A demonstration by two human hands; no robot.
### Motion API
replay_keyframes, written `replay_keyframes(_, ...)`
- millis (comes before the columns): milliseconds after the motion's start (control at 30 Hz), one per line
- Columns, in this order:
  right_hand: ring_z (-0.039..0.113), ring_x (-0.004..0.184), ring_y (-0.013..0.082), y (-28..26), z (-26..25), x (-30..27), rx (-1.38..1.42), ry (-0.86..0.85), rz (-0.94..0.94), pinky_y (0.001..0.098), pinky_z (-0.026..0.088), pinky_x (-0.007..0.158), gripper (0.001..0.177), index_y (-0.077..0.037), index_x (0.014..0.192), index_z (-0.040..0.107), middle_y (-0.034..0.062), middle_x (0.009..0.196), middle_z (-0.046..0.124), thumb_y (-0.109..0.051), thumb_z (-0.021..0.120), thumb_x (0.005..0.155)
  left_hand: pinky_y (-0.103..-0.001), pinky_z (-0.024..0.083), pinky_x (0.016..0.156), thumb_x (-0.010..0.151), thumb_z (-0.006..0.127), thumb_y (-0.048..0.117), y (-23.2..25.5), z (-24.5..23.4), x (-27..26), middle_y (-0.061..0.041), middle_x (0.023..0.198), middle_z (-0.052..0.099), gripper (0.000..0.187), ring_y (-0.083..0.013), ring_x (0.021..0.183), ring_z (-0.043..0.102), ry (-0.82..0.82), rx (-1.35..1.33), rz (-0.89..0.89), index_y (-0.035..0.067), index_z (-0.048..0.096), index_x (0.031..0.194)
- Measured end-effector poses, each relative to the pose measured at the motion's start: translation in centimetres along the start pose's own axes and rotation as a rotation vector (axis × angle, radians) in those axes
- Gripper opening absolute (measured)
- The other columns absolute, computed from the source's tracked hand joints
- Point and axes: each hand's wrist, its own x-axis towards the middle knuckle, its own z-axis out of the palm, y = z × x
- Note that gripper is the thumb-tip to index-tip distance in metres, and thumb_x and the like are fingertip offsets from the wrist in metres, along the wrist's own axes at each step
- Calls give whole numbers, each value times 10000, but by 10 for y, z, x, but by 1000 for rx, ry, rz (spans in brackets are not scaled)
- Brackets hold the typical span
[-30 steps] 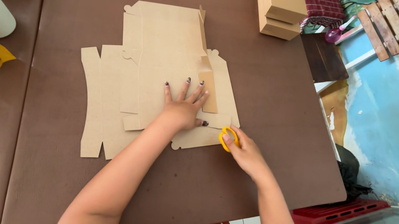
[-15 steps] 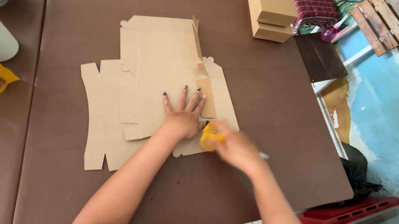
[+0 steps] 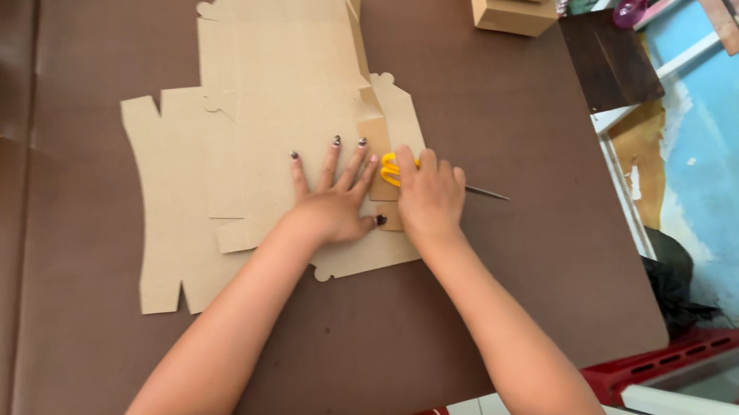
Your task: The person cuts a flat cardboard piece into a box shape using yellow scissors, then folds the flaps to assemble a small cardboard box. The person repeats the cutting and folding process to create additional boxes.
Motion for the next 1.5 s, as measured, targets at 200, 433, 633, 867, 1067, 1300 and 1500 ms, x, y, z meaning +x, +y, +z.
replay_keyframes(200,626,838,291,5,-20,-41,59,-124,-56,446,435,736,400,-177,1250,592,68,954,601,-81,596,862,-774,-139,1127,911,563,541,-3,0,1,62,1716,-184,1005,-280,1572,-212,-23,-9,-1,272,-75,1640)
replay_keyframes(433,622,834,296,1,-6,3,33,-52,-30,455,440,744,375,-166,1229,580,78,951,594,-113,636,862,-774,-140,1129,923,544,540,-2,3,-1,48,1722,-165,976,-282,1567,-204,17,-16,4,273,-63,1640)
replay_keyframes(633,628,851,283,6,-18,-34,29,-155,-38,444,438,729,444,-179,1246,579,70,968,606,-65,640,822,-776,-142,1122,928,534,542,-5,5,3,60,1719,-171,968,-282,1569,-211,15,-12,13,271,-66,1638)
replay_keyframes(867,635,874,298,6,-4,-7,56,-113,10,463,448,762,428,-174,1230,577,74,978,614,-96,660,817,-774,-140,1129,934,526,547,-3,-1,1,58,1720,-181,970,-279,1565,-212,-10,-8,2,282,-81,1643)
replay_keyframes(1067,645,853,309,12,3,-20,62,-31,-36,495,461,760,509,-150,1272,568,92,969,623,-95,662,775,-759,-145,1140,969,503,491,-11,11,13,85,1719,-166,893,-258,1579,-220,-8,-33,12,311,-62,1637)
replay_keyframes(1300,670,846,294,16,-27,-54,171,-200,-51,473,470,729,379,-166,1216,550,62,956,642,-46,613,862,-768,-74,1167,1019,437,421,-23,23,34,94,1726,1,673,-253,1592,-74,112,-166,30,324,151,1620)
replay_keyframes(1500,695,959,354,22,-73,-18,406,-364,66,493,529,759,319,-163,1208,517,113,1047,714,-192,659,924,-713,231,1100,930,628,560,-2,29,47,-103,1483,432,690,-337,1407,364,580,-276,-169,158,456,1463)
